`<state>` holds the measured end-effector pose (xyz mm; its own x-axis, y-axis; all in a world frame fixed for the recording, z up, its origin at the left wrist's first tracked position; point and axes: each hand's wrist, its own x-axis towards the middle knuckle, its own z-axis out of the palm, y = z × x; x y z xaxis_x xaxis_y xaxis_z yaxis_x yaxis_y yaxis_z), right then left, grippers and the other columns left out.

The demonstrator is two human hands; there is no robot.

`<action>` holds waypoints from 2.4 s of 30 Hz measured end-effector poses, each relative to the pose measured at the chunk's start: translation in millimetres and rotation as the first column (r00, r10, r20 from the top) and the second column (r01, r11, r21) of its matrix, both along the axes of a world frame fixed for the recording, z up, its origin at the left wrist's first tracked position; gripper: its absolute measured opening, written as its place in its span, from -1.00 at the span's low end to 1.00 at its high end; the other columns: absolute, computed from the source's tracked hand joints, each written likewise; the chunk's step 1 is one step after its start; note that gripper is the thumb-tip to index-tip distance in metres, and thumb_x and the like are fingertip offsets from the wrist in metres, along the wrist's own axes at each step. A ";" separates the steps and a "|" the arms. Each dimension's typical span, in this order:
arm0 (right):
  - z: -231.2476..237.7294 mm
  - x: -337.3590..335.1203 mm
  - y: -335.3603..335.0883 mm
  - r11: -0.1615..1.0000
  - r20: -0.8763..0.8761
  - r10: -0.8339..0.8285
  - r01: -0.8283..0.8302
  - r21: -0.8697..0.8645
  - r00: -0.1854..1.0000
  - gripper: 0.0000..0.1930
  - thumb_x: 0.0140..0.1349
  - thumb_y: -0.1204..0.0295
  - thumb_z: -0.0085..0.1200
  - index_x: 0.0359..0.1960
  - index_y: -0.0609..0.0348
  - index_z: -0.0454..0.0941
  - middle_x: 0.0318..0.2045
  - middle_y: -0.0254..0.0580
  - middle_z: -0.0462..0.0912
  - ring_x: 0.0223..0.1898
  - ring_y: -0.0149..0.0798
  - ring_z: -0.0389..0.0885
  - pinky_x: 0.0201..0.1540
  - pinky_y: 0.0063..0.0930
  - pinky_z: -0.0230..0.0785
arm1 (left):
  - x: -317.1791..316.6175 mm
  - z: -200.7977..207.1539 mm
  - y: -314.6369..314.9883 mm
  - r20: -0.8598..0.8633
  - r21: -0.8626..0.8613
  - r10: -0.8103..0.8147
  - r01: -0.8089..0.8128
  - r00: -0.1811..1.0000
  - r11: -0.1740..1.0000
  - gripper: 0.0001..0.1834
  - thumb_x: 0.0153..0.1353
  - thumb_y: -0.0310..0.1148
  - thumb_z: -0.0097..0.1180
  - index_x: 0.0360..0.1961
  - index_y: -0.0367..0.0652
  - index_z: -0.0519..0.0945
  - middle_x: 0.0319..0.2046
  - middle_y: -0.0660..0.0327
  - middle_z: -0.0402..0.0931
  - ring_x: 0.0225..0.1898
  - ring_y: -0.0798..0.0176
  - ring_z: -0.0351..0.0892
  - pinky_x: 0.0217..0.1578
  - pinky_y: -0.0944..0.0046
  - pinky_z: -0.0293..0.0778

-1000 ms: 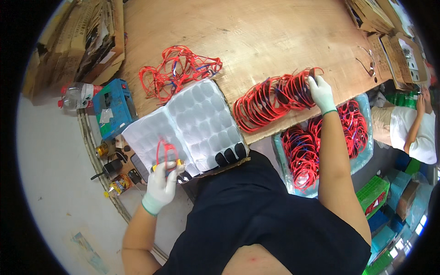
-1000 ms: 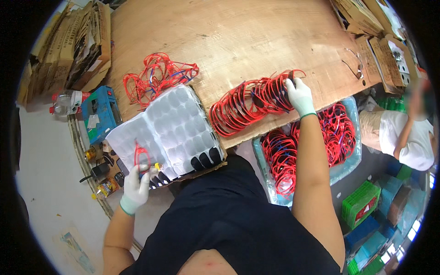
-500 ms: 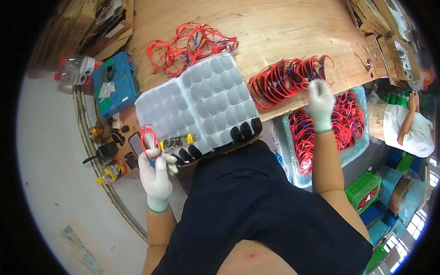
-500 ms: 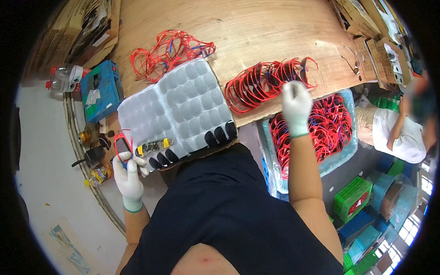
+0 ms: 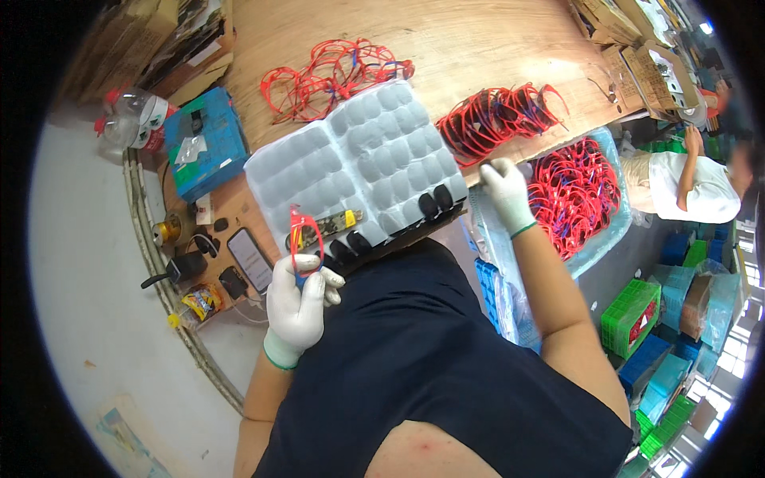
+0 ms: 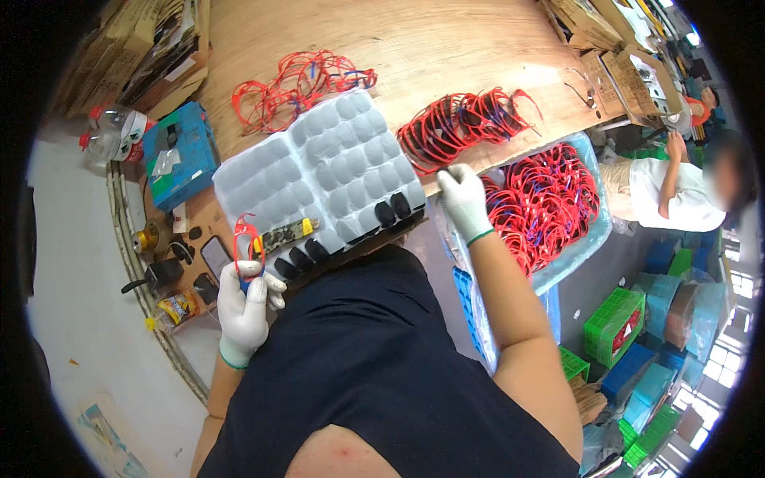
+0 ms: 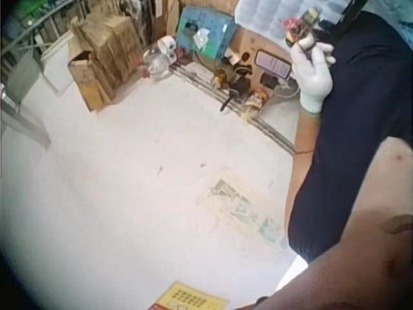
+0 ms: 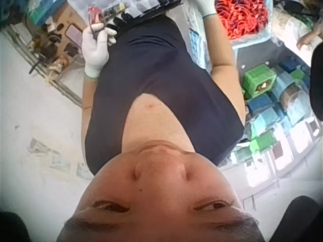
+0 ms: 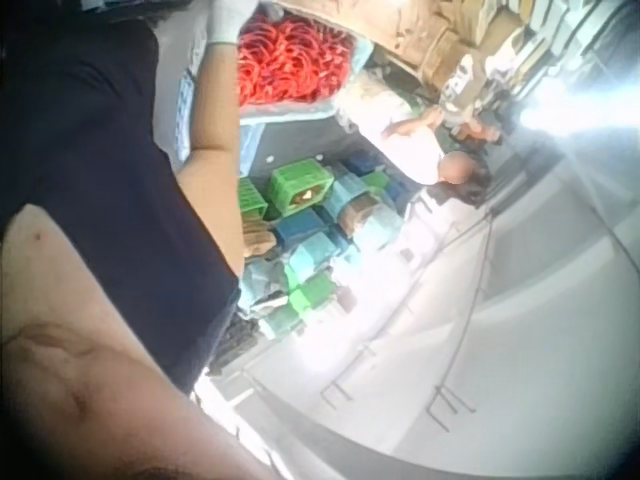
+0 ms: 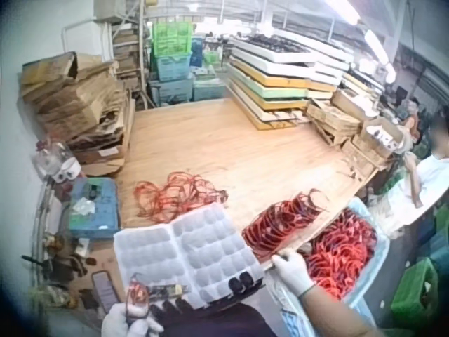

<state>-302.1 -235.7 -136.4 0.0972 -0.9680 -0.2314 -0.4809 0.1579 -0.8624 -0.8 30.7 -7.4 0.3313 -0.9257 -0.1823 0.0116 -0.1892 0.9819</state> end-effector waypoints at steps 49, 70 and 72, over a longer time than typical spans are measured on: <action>132.9 138.4 195.7 0.663 0.816 0.166 -0.675 0.323 0.554 -0.83 0.37 0.39 0.12 -0.30 0.27 0.55 -0.43 -0.22 0.62 -0.39 -0.40 0.53 -0.25 -0.47 0.40 | 19.0 20.8 36.8 -0.368 0.133 -0.206 0.270 0.907 0.954 -0.80 0.47 -0.33 -0.03 -0.16 -0.26 0.53 -0.57 0.29 0.56 -0.60 0.49 0.50 -0.53 0.43 0.43; 156.4 124.2 171.2 0.555 0.697 0.340 -0.733 0.393 0.631 -0.76 0.40 0.29 0.08 -0.31 0.24 0.56 -0.49 -0.33 0.58 -0.46 -0.52 0.46 -0.36 -0.60 0.32 | -13.6 36.5 18.2 0.485 -0.309 -0.069 0.244 0.872 0.919 -0.68 0.20 -0.55 0.14 -0.01 -0.43 0.52 -0.48 0.05 0.61 -0.54 0.05 0.68 -0.48 0.23 0.57; 157.0 120.5 162.8 0.558 0.648 0.383 -0.724 0.406 0.658 -0.76 0.42 0.31 0.06 -0.31 0.24 0.56 -0.47 -0.33 0.60 -0.45 -0.53 0.46 -0.35 -0.60 0.33 | -14.6 28.5 14.2 0.310 -0.231 -0.185 0.263 0.932 0.937 -0.64 0.28 -0.53 0.08 0.10 -0.39 0.46 -0.42 0.08 0.63 -0.48 0.19 0.70 -0.40 0.28 0.60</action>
<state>-181.6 -72.9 20.6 0.8124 -0.3328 -0.4788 -0.2527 0.5391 -0.8034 -15.4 44.9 21.1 0.1105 -0.9827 0.1485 -0.2825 0.1122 0.9527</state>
